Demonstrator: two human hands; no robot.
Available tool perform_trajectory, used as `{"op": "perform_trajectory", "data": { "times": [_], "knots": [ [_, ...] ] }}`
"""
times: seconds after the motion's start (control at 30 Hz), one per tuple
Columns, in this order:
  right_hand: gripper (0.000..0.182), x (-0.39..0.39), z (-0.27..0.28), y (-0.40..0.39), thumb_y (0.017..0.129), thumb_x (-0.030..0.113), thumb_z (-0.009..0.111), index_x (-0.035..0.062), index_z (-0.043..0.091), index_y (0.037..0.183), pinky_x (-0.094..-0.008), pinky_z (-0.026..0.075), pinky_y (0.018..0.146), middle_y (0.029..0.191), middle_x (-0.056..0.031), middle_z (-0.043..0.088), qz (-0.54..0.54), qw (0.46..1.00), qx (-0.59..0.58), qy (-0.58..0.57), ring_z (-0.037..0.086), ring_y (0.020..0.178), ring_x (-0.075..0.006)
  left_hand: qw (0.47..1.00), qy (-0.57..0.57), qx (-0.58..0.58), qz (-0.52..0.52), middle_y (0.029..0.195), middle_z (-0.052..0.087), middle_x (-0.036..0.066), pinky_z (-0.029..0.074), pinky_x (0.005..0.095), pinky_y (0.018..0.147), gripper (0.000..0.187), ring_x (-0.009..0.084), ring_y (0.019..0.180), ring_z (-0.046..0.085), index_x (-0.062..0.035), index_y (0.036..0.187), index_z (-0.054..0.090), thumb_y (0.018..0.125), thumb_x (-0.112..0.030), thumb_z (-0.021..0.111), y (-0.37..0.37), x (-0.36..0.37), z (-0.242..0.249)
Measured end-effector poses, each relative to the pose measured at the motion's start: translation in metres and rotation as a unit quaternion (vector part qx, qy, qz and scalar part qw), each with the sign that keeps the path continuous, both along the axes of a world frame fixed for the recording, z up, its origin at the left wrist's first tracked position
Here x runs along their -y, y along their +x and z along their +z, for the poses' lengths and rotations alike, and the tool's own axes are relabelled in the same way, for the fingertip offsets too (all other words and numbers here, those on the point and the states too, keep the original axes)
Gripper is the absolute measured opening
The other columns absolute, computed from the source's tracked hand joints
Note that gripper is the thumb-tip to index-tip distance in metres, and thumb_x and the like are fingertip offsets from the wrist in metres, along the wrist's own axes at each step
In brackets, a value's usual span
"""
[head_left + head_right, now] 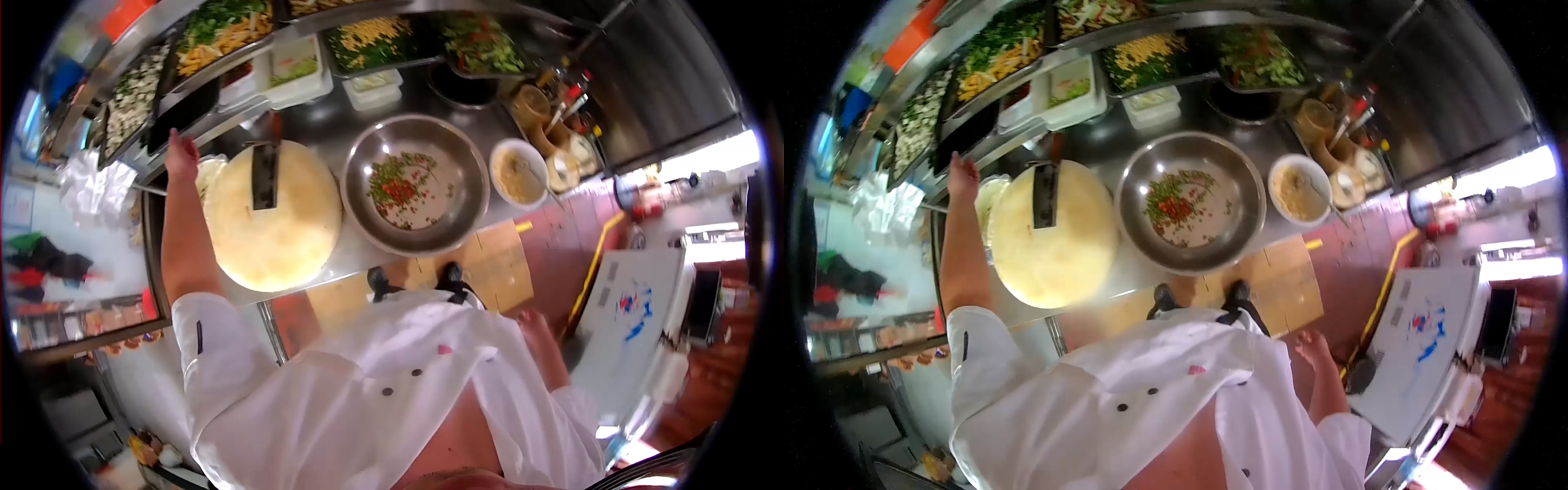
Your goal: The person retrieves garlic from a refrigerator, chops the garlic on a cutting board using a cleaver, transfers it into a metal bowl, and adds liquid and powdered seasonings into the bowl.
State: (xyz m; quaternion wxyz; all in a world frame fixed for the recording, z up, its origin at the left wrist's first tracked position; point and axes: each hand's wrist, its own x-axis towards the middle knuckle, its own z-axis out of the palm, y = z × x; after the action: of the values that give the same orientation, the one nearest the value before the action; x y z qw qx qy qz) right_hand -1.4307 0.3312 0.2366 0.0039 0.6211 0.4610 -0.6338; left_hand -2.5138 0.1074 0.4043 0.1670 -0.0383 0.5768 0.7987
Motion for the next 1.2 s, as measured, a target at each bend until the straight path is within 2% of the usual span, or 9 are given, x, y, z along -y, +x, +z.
{"op": "perform_trajectory", "data": {
  "times": [0.1,0.2,0.3,0.4,0.53,0.67,0.8,1.03,1.2],
  "knots": [
    [0.012,0.004,-0.067,0.045,0.101,0.005,0.058,0.0078,0.061,0.112,-0.0339,0.047,0.062,0.095,-0.0065,0.060,-0.218,0.906,-0.300,-0.205,0.061,0.080,-0.0211,1.000,0.001,0.022,-0.002,0.081,0.069,-0.001,0.047,0.0261,0.063,0.041,0.0130,0.073,0.064,-0.0146,0.092,0.061,0.097,-0.053,0.076,0.013,-0.016,0.009],
    [0.016,0.029,0.012,-0.007,0.103,0.006,0.051,0.0078,0.061,0.115,-0.0364,0.047,0.069,0.099,-0.0060,0.059,0.005,0.999,0.040,0.008,0.060,0.089,-0.0247,0.998,0.016,-0.010,-0.061,0.079,0.066,-0.001,0.045,0.0245,0.064,0.038,0.0106,0.071,0.060,-0.0138,0.092,0.064,0.098,-0.050,0.075,0.056,-0.018,0.009],
    [0.021,0.025,-0.113,0.116,0.101,0.003,0.052,0.0070,0.062,0.119,-0.0408,0.047,0.075,0.104,-0.0060,0.057,-0.213,0.860,-0.392,-0.247,0.058,0.099,-0.0256,0.947,-0.198,-0.164,-0.196,0.078,0.063,-0.002,0.042,0.0243,0.063,0.031,0.0076,0.068,0.054,-0.0127,0.093,0.066,0.099,-0.042,0.074,0.090,0.005,-0.013],
    [0.023,0.035,-0.079,0.099,0.096,0.000,0.056,0.0070,0.063,0.117,-0.0438,0.047,0.077,0.108,-0.0066,0.056,0.129,0.990,-0.037,-0.042,0.057,0.104,-0.0250,0.881,-0.320,-0.200,-0.287,0.075,0.058,-0.005,0.040,0.0239,0.061,0.025,0.0059,0.066,0.049,-0.0118,0.093,0.066,0.099,-0.035,0.074,0.154,0.019,-0.002],
    [0.015,0.040,0.013,-0.018,0.095,-0.005,0.052,0.0066,0.061,0.100,-0.0445,0.045,0.072,0.099,-0.0059,0.052,0.125,0.974,0.182,-0.053,0.054,0.091,-0.0248,0.914,-0.286,-0.170,-0.231,0.071,0.047,-0.009,0.029,0.0238,0.056,0.021,0.0031,0.061,0.037,-0.0136,0.089,0.063,0.100,-0.028,0.073,0.220,0.030,0.039],
    [0.005,0.023,-0.019,-0.034,0.097,0.001,0.060,0.0060,0.060,0.098,-0.0363,0.044,0.063,0.094,-0.0034,0.052,-0.078,0.990,0.011,-0.118,0.053,0.084,-0.0202,0.950,-0.243,-0.143,-0.135,0.067,0.042,-0.011,0.023,0.0239,0.053,0.023,0.0021,0.058,0.031,-0.0155,0.084,0.060,0.101,-0.025,0.072,0.252,0.043,0.070],
    [0.010,0.006,-0.012,-0.069,0.100,0.014,0.064,0.0068,0.063,0.093,-0.0319,0.045,0.061,0.086,-0.0002,0.056,0.194,0.976,0.097,0.034,0.055,0.075,-0.0141,0.966,-0.152,-0.183,-0.099,0.066,0.041,-0.012,0.019,0.0234,0.052,0.025,0.0009,0.057,0.029,-0.0148,0.082,0.059,0.103,-0.023,0.070,0.279,0.045,0.121],
    [0.012,0.016,0.024,-0.109,0.097,0.017,0.068,0.0076,0.074,0.101,-0.0351,0.050,0.066,0.091,-0.0064,0.069,0.098,0.981,0.146,0.077,0.064,0.075,-0.0210,0.958,0.017,-0.256,-0.128,0.070,0.046,-0.009,0.025,0.0214,0.054,0.010,0.0016,0.059,0.034,-0.0038,0.099,0.067,0.101,-0.013,0.065,0.314,0.014,0.141],
    [0.011,0.040,-0.034,-0.060,0.098,0.016,0.064,0.0089,0.071,0.095,-0.0367,0.051,0.068,0.086,-0.0051,0.065,0.073,0.988,0.133,0.010,0.063,0.075,-0.0200,0.942,0.009,-0.269,-0.203,0.093,0.061,0.000,0.043,0.0248,0.070,0.019,0.0089,0.080,0.055,-0.0033,0.114,0.069,0.098,-0.013,0.066,0.384,-0.098,-0.007]
  ]
}}
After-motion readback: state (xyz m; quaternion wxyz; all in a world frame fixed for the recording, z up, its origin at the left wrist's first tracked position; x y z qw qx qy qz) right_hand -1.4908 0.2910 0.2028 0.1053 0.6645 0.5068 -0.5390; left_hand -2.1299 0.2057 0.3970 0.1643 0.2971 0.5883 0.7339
